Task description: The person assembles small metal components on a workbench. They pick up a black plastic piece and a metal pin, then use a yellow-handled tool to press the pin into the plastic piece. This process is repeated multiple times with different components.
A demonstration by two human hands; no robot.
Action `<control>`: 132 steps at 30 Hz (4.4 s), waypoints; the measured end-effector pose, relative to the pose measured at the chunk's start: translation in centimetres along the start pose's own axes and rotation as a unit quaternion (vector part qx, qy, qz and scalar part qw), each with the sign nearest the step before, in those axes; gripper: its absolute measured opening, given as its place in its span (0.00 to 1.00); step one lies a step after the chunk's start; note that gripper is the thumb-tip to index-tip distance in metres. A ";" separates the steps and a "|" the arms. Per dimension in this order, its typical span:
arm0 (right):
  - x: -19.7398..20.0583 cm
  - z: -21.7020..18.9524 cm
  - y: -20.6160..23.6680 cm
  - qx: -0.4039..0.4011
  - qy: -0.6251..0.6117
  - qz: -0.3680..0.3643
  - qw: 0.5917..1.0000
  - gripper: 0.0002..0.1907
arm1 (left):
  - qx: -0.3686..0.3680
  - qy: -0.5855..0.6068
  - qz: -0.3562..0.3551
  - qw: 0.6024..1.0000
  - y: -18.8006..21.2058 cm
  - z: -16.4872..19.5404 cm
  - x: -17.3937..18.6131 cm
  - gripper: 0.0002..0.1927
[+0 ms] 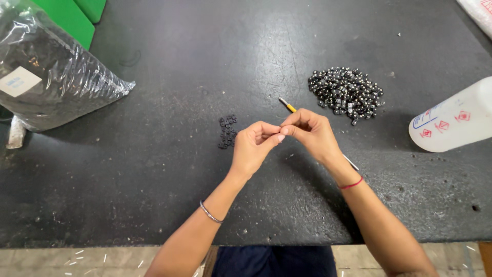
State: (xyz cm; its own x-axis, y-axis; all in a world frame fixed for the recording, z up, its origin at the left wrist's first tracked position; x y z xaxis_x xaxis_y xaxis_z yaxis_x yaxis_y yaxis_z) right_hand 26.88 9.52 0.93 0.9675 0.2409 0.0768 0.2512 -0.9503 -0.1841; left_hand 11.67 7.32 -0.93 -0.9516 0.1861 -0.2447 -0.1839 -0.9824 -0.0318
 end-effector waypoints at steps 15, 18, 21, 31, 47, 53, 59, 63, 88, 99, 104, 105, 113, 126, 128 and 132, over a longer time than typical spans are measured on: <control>0.0 0.2 0.3 0.038 0.045 0.007 0.998 0.03 | -0.025 -0.037 0.009 0.999 0.3 0.0 0.0 0.04; -0.2 -0.5 0.4 0.051 0.055 0.024 0.997 0.04 | -0.034 -0.033 -0.004 0.999 0.2 0.6 -0.5 0.05; -0.3 -1.3 0.5 0.060 0.072 0.035 0.995 0.03 | -0.032 -0.069 -0.020 0.997 0.1 1.6 0.1 0.08; 12.6 -5.2 2.2 0.199 0.421 0.256 0.847 0.07 | -0.176 -0.367 0.250 0.879 0.0 7.9 11.3 0.05; -0.2 -4.3 1.4 0.213 0.498 0.043 0.839 0.05 | -0.175 -0.522 0.212 0.808 -0.5 4.5 8.8 0.07; -0.9 -3.9 1.4 0.202 0.524 0.024 0.827 0.06 | -0.156 -0.499 0.210 0.826 -0.7 4.6 9.2 0.06; -0.7 -3.1 1.1 0.184 0.530 0.000 0.828 0.08 | -0.209 -0.481 0.208 0.826 0.7 7.0 7.5 0.07; -0.6 -3.0 1.0 0.187 0.535 0.003 0.824 0.08 | -0.107 -0.319 0.193 0.922 0.1 5.7 7.0 0.07; -2.6 -6.6 1.9 0.175 0.344 0.062 0.920 0.07 | 0.018 -0.060 0.050 0.997 -0.4 0.1 2.8 0.10; -2.1 -5.5 1.5 0.119 0.262 0.063 0.956 0.06 | 0.015 -0.081 0.049 0.995 -0.2 0.4 2.6 0.09; -1.5 -3.8 1.3 0.052 0.180 0.064 0.980 0.06 | -0.003 -0.074 0.048 0.996 -0.2 0.5 2.4 0.07; -1.4 -3.4 1.2 0.041 0.167 0.064 0.983 0.06 | -0.007 -0.072 0.048 0.996 -0.2 0.6 2.4 0.07; -1.0 -1.1 0.6 0.006 0.054 0.003 0.999 0.10 | -0.020 -0.065 0.024 0.997 0.1 1.3 1.7 0.05; -0.4 -1.1 0.6 0.010 0.032 0.019 0.999 0.08 | 0.017 0.046 0.004 0.999 -0.1 0.1 1.1 0.11; -0.3 -1.0 0.5 0.003 0.003 0.009 1.000 0.08 | 0.035 0.089 -0.009 0.995 -0.2 -0.5 0.8 0.12; 1.6 -3.5 0.7 0.099 0.308 0.081 0.943 0.09 | 0.027 0.117 0.020 0.993 -0.3 -0.5 1.9 0.10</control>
State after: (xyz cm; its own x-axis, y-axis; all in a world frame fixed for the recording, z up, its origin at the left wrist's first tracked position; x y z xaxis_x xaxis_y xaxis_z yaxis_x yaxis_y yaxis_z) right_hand 28.51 8.56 4.31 0.8092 -0.1227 0.5746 0.1608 -0.8944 -0.4175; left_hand 10.05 7.92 -1.87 -0.8767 0.1314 -0.4627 -0.1655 -0.9856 0.0337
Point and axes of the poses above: each hand's wrist, its own y-axis away from the middle knuckle, its own x-axis out of the back of the hand, z = x × y, the point moved 9 cm from there along -y, towards the middle knuckle, and after that the axes turned 4 degrees about x, right-handed, at the moved point
